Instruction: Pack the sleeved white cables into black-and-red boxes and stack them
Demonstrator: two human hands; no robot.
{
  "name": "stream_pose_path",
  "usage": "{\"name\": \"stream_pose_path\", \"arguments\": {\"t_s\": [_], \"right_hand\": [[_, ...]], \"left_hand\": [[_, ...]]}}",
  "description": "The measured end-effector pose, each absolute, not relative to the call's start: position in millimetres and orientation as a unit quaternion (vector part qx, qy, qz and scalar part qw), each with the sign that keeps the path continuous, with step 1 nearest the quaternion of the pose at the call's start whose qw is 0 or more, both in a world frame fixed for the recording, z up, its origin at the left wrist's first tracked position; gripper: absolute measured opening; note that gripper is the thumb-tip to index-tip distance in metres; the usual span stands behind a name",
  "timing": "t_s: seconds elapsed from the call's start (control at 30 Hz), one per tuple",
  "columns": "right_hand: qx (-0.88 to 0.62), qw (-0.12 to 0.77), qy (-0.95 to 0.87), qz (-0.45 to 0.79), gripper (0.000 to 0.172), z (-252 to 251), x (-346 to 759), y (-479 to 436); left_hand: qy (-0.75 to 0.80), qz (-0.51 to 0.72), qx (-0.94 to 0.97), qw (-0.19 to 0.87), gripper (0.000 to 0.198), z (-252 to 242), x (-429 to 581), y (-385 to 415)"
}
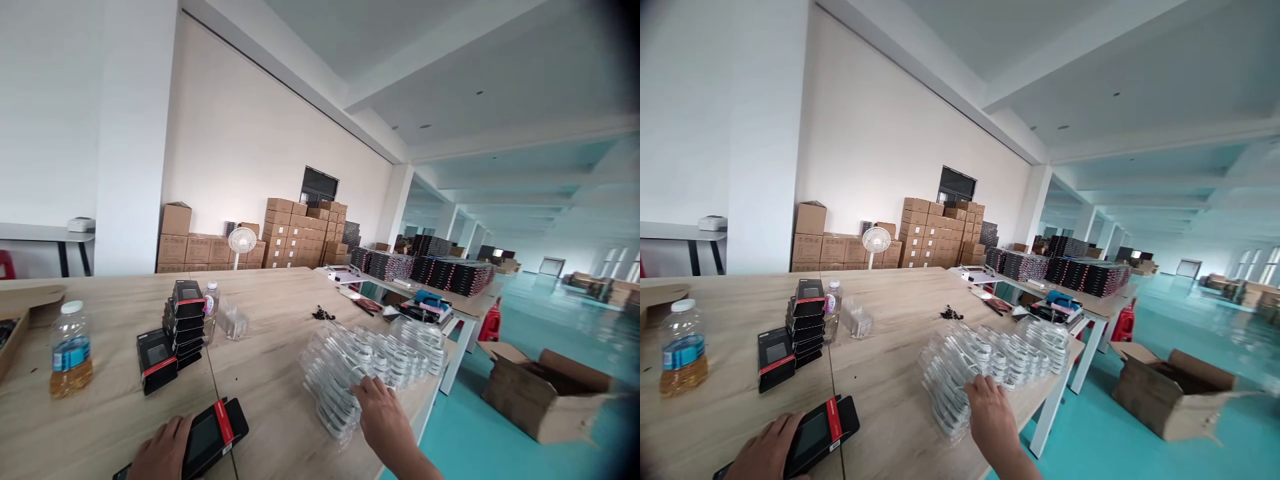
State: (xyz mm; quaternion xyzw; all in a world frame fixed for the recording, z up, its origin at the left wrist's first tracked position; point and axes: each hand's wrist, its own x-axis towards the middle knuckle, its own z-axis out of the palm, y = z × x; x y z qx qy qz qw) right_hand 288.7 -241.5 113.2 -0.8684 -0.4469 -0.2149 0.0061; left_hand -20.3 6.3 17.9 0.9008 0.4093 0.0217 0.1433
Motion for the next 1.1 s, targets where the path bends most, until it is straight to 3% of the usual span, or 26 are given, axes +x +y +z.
{"name": "stream_pose_path", "arguments": {"t_s": [0.07,0.43,0.53,0.63,0.7,0.8,0.9,1.1], "right_hand": [[-0.857,-0.017,-0.472,-0.205,0.039,108.6,287.5,-238.3],[-0.808,0.062,-0.576,-0.108,0.012,104.2,231.0,-178.8],[-0.795,0.064,-0.599,-0.073,0.012,108.6,214.0,-159.6],[-0.768,0.094,-0.633,-0.025,0.022,125.2,220.2,-144.1],[-0.750,0.095,-0.655,0.008,0.050,140.0,238.5,-136.3],[-0.752,0.007,-0.656,0.061,0.093,156.7,275.1,-130.6],[-0.762,-0.057,-0.643,0.049,0.100,158.3,304.6,-134.1],[-0.716,-0.094,-0.692,0.007,0.107,139.3,320.2,-139.6]], "left_hand": [[0.411,0.023,0.901,0.137,0.085,16.5,-20.2,5.7],[0.403,0.051,0.900,0.159,0.081,15.9,-24.2,7.5],[0.415,0.069,0.893,0.161,0.079,16.1,-27.9,8.6],[0.423,0.068,0.888,0.164,0.078,18.4,-31.0,9.0],[0.422,0.067,0.889,0.165,0.078,20.9,-32.0,8.5],[0.417,0.058,0.891,0.168,0.080,24.5,-32.1,7.2],[0.413,0.050,0.893,0.172,0.080,25.3,-31.3,6.5],[0.408,0.047,0.894,0.179,0.082,20.1,-28.2,6.2]]}}
